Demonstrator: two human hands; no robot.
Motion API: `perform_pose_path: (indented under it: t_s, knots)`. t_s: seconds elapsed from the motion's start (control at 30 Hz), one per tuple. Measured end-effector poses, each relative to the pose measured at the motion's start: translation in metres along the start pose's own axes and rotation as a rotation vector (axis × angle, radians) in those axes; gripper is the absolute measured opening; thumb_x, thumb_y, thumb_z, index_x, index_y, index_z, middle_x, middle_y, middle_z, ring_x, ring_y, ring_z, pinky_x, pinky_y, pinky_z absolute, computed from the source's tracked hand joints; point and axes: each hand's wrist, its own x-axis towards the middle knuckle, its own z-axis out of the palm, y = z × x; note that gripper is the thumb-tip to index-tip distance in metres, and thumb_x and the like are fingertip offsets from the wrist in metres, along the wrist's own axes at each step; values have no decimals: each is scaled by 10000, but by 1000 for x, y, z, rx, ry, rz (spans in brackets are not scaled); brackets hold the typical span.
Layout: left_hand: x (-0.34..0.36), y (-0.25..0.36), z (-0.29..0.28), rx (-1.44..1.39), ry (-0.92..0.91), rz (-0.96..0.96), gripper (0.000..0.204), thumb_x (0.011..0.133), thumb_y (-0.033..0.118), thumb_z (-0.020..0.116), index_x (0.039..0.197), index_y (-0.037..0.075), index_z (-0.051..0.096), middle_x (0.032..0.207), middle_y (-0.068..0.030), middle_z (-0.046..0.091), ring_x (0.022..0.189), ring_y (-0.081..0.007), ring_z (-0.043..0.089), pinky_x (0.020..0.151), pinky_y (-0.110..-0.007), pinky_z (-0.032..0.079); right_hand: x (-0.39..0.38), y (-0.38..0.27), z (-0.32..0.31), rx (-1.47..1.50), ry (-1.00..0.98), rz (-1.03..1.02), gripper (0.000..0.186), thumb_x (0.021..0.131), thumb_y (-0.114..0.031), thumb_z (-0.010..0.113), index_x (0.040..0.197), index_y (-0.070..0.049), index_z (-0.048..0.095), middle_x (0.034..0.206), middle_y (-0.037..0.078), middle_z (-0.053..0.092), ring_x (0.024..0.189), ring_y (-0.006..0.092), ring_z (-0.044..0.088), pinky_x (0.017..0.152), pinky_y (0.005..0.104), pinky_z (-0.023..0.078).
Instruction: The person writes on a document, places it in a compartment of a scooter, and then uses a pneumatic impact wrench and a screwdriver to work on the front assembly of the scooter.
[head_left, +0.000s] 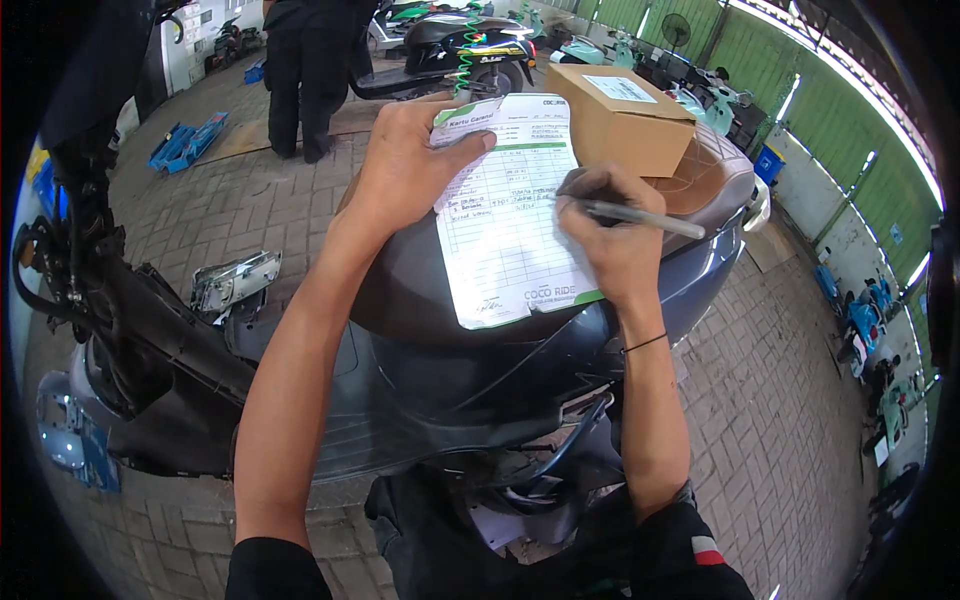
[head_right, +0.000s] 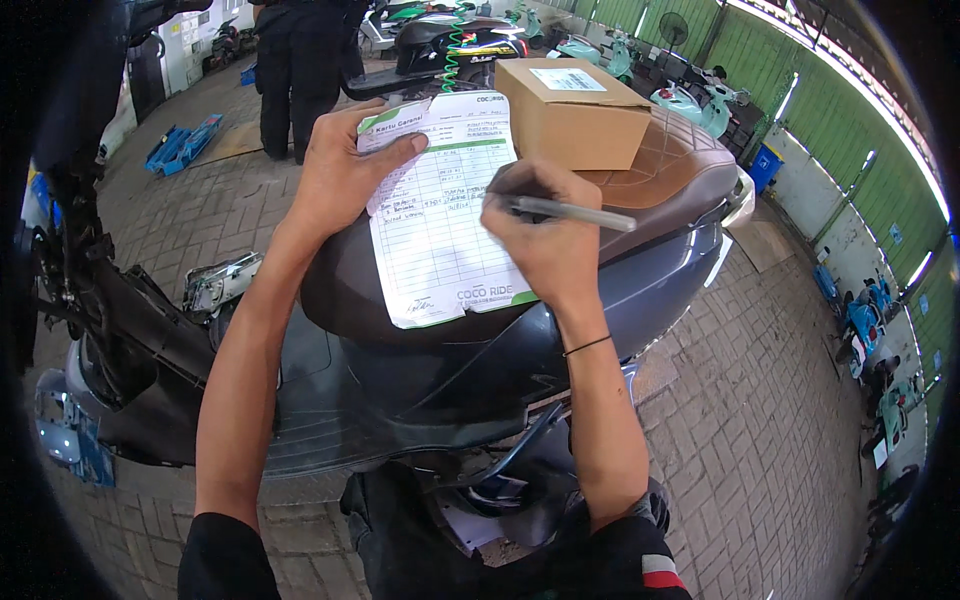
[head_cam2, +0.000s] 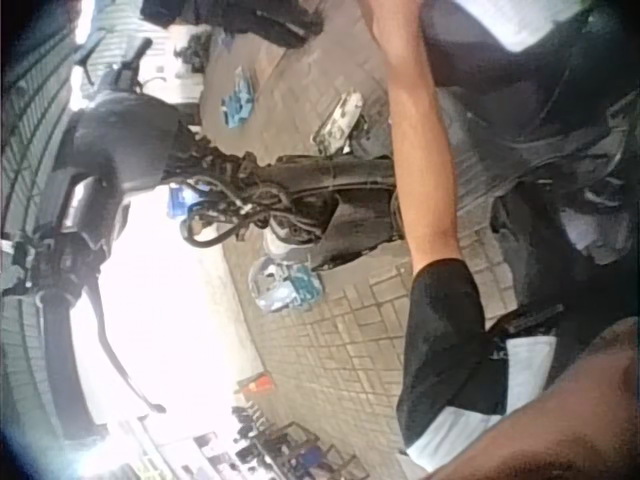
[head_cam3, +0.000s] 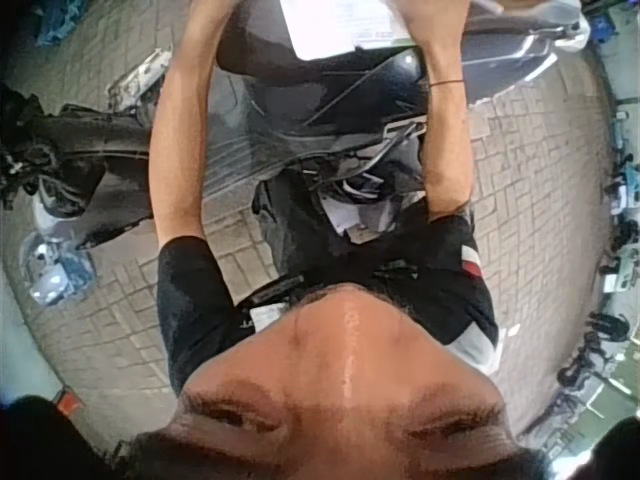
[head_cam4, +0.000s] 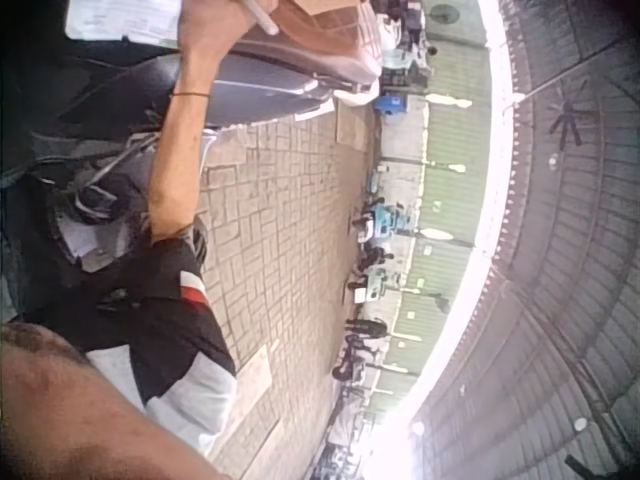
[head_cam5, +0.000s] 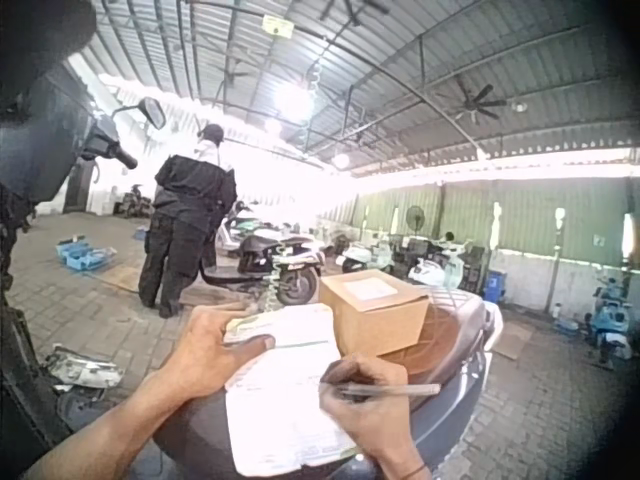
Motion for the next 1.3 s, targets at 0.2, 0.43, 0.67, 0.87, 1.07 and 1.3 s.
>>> perform_pose_path:
  t_s: [0.2,0.43,0.67,0.87,1.07,1.3]
  knots:
    - [0,-5,1,-15,-32,-69,281,853,173,788,1005,-57,732,813,-128,735,694,-140,668,640,-304,510,1,5,-2,195,156,26,120,804,-10,726,786,4,608,745,20,628,701,81,567,652,233,458]
    - [1,-3,2,-41,-35,-71,259,858,154,785,1008,-49,731,796,-100,726,702,-114,653,635,-295,501,1,6,-3,313,276,165,226,885,-99,753,759,-10,587,677,6,588,604,46,512,544,211,393]
    - [1,-6,2,-92,-39,-86,246,857,137,783,1012,-47,731,819,-86,719,722,-106,645,643,-293,496,4,1,-20,-26,162,114,226,891,-133,774,803,11,624,709,11,614,656,72,562,587,230,441]
    - [1,-7,1,-53,-49,-50,252,859,133,782,1017,-55,725,827,-79,717,728,-103,644,649,-289,501,8,8,-28,-8,-29,24,142,786,-48,768,830,6,644,748,29,645,709,80,575,644,243,464]
    - [2,-4,4,-186,-11,-110,271,844,144,764,961,-90,695,759,-195,705,655,-214,681,628,-369,505,9,2,-28,-187,-84,64,130,757,-44,742,845,-9,653,753,23,650,700,76,576,648,246,468]
    - [2,-5,3,-93,-35,-66,248,851,128,766,989,-70,710,787,-151,717,677,-170,671,633,-333,510,8,2,-28,-189,-98,43,135,759,-40,745,859,-7,662,765,27,659,700,78,580,645,249,474]
